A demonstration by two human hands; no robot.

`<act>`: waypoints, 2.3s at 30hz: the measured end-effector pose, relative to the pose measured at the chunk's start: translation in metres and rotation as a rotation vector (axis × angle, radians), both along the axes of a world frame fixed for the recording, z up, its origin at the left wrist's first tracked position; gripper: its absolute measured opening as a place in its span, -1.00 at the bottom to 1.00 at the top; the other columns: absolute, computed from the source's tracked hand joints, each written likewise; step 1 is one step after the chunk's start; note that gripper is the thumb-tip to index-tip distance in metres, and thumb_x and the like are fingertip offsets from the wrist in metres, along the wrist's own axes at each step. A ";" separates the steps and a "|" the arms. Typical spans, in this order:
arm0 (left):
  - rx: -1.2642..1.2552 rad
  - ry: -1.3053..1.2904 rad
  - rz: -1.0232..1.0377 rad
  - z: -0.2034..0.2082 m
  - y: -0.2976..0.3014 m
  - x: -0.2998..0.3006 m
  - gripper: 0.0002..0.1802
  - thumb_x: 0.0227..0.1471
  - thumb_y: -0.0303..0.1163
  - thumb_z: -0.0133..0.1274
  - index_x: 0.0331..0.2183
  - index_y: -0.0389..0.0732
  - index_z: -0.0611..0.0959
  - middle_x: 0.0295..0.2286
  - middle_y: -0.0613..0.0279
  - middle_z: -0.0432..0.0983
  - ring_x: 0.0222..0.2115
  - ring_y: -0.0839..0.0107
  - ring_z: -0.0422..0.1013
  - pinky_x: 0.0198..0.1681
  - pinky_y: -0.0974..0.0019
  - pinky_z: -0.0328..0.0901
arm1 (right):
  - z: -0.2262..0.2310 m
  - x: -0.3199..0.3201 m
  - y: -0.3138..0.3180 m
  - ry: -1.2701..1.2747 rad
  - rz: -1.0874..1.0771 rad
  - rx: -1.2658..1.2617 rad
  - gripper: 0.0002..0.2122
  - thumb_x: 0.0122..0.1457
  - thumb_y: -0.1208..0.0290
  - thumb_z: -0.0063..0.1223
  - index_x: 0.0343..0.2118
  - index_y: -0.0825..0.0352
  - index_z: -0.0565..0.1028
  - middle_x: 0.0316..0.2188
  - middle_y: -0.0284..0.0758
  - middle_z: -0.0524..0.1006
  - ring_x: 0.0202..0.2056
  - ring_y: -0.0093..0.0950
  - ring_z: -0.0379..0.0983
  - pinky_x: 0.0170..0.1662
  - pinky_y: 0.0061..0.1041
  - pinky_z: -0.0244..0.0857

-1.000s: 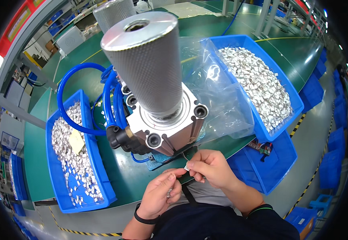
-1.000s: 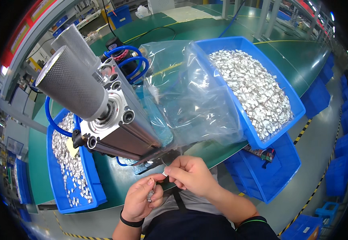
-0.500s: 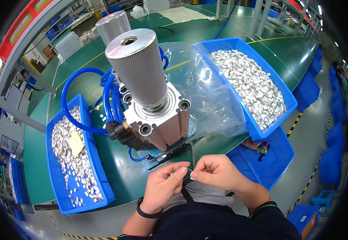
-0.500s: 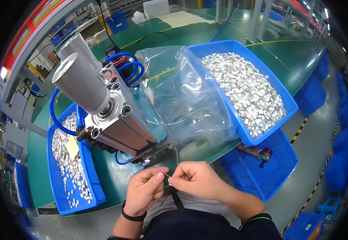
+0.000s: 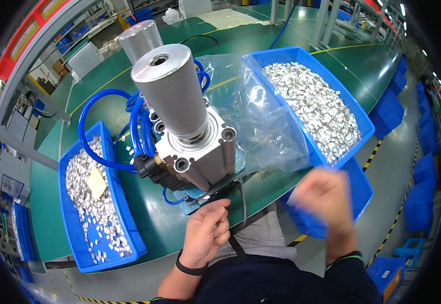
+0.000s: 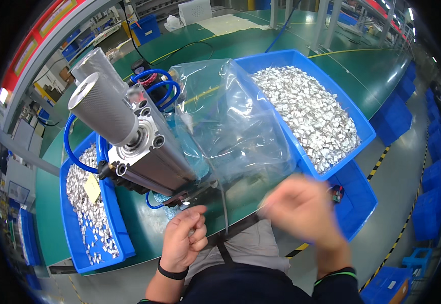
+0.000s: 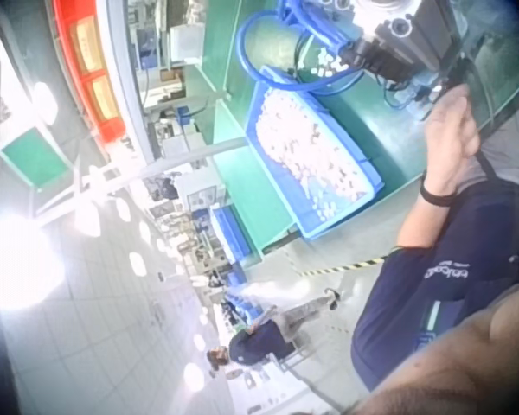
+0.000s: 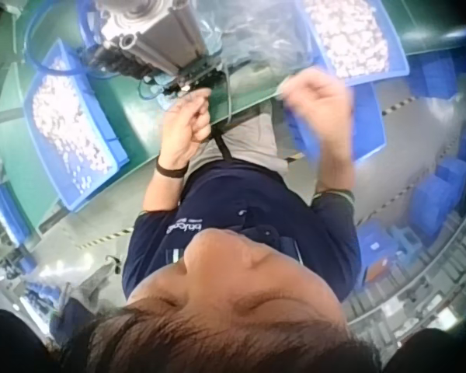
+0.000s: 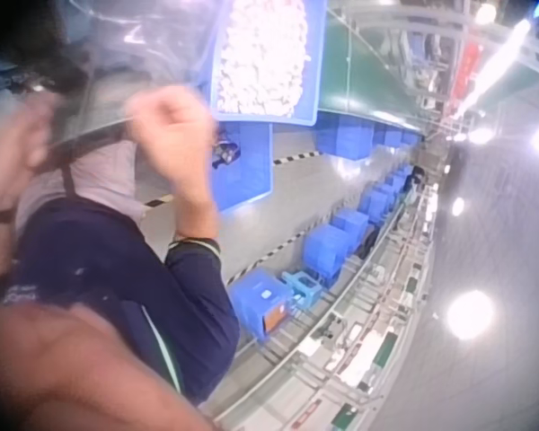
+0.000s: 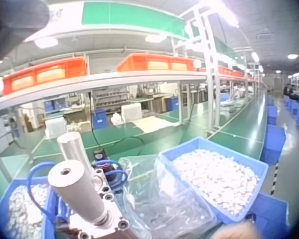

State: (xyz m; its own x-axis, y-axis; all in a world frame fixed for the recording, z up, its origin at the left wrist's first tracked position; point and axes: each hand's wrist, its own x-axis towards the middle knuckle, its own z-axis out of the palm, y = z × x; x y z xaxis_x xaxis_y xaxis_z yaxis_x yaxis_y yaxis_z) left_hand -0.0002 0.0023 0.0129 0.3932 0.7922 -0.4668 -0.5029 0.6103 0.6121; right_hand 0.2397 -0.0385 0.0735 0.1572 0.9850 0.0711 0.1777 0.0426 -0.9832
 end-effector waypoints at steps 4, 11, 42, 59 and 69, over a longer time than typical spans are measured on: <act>0.041 -0.142 -0.137 0.003 0.001 0.002 -0.71 0.22 -0.32 -0.21 -0.16 -0.32 0.48 -0.39 0.26 0.36 -0.70 0.64 0.05 -0.72 0.59 -0.09 | 0.012 0.014 -0.001 -0.350 -0.349 0.046 -0.91 0.00 0.50 0.20 -0.52 0.38 0.51 -0.62 -0.40 0.49 -0.58 -0.67 0.38 -0.52 -0.61 0.25; -0.016 -0.166 -0.196 0.001 -0.008 0.002 -0.62 0.24 -0.19 -0.21 0.01 -0.15 0.40 -0.32 0.27 0.38 -0.66 0.66 0.03 -0.69 0.63 -0.07 | -0.050 -0.069 0.008 -0.244 0.252 0.039 -0.78 0.02 0.38 0.20 -0.28 0.34 0.54 -0.52 -0.35 0.41 -0.56 -0.56 0.33 -0.51 -0.58 0.22; -0.185 -0.337 -0.066 -0.023 0.000 -0.022 -0.65 -0.06 -0.74 -0.19 -0.17 -0.33 0.46 -0.29 0.04 0.45 -0.20 0.18 0.46 -0.52 0.43 0.25 | -0.070 -0.075 0.054 0.344 0.123 -0.343 -0.82 0.03 0.43 0.16 -0.55 0.45 0.48 -0.63 -0.44 0.45 -0.54 -0.74 0.30 -0.50 -0.69 0.17; -0.146 -0.315 -0.105 -0.011 -0.002 -0.026 -0.58 0.01 -0.71 -0.08 -0.03 -0.34 0.39 -0.36 0.19 0.37 -0.02 0.15 0.36 -0.55 0.53 0.18 | -0.070 -0.072 0.050 0.315 0.171 -0.317 -0.84 0.00 0.44 0.17 -0.54 0.44 0.47 -0.63 -0.45 0.44 -0.56 -0.75 0.28 -0.52 -0.70 0.16; -0.096 -0.312 -0.142 -0.009 0.001 -0.016 -0.57 -0.03 -0.72 -0.18 -0.05 -0.37 0.43 -0.27 0.05 0.44 -0.12 0.17 0.42 -0.55 0.50 0.19 | -0.038 -0.039 0.012 0.315 0.222 -0.216 -0.89 0.02 0.50 0.16 -0.51 0.41 0.47 -0.61 -0.48 0.45 -0.56 -0.78 0.32 -0.52 -0.75 0.19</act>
State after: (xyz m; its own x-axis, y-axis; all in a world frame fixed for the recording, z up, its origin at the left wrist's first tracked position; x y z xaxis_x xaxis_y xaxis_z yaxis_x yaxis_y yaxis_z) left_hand -0.0159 0.0033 0.0040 0.6319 0.6776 -0.3762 -0.5623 0.7349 0.3791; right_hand 0.2007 -0.0263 0.0358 -0.0787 0.9844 -0.1573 -0.1227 -0.1661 -0.9784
